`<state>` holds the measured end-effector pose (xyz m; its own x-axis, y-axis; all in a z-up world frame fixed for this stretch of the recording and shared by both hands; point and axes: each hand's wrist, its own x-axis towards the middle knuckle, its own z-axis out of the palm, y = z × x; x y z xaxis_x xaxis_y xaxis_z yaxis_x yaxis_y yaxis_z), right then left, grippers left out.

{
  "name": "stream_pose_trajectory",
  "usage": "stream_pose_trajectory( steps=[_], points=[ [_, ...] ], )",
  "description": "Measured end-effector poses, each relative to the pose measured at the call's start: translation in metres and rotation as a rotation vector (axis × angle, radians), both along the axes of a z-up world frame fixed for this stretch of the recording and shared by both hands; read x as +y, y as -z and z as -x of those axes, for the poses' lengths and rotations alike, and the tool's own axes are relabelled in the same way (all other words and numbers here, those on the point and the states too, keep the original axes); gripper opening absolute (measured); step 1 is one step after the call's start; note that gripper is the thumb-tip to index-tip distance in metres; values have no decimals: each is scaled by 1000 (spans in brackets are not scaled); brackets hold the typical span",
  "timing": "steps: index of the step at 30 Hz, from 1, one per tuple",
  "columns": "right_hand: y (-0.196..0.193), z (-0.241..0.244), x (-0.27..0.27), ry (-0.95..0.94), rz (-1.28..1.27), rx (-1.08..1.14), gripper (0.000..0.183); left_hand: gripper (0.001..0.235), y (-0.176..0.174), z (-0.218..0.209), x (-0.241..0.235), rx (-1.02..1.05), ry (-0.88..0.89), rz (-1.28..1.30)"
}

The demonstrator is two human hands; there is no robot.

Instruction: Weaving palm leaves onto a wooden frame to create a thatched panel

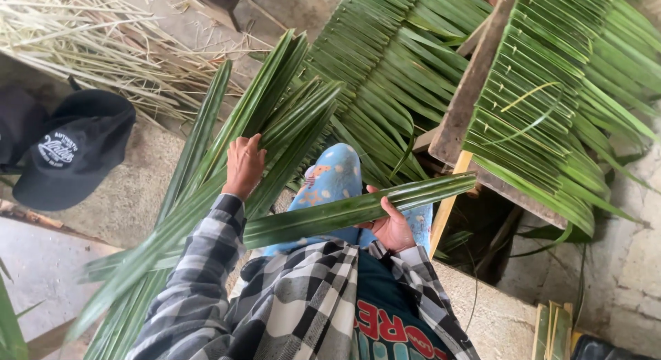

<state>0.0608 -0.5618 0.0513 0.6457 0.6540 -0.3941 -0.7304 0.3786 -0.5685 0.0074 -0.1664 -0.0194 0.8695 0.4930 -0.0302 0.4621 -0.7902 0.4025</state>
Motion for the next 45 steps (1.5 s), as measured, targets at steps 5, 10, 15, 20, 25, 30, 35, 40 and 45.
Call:
stream_pose_trajectory(
  steps=[5, 10, 15, 20, 25, 30, 35, 40, 45],
  points=[
    [1, -4, -1, -7, 8, 17, 53, 59, 5, 20, 0, -54, 46, 32],
    [11, -7, -4, -15, 28, 11, 53, 73, 10, 38, 4, -34, 177, -24],
    [8, -14, -11, 65, 49, 26, 50, 66, 20, 23, 19, -70, 262, -193],
    [19, -22, -19, 133, 74, 44, 45, 61, -30, -31, 37, -83, 253, -420],
    [-6, -5, 14, 64, 152, -22, 42, 60, -70, -66, 34, -186, 255, -608],
    [5, -2, 27, -30, 213, 48, 45, 39, -36, -55, 9, -167, 344, -567],
    [8, -8, 11, 9, 213, 87, 49, 53, 22, -22, 11, -4, 312, -393],
    [16, -6, 13, 8, 173, 124, 45, 64, -10, -16, -4, 12, 284, -290],
    [17, -5, 20, -12, 202, 62, 43, 68, -35, -38, -8, -45, 291, -216]
  ],
)
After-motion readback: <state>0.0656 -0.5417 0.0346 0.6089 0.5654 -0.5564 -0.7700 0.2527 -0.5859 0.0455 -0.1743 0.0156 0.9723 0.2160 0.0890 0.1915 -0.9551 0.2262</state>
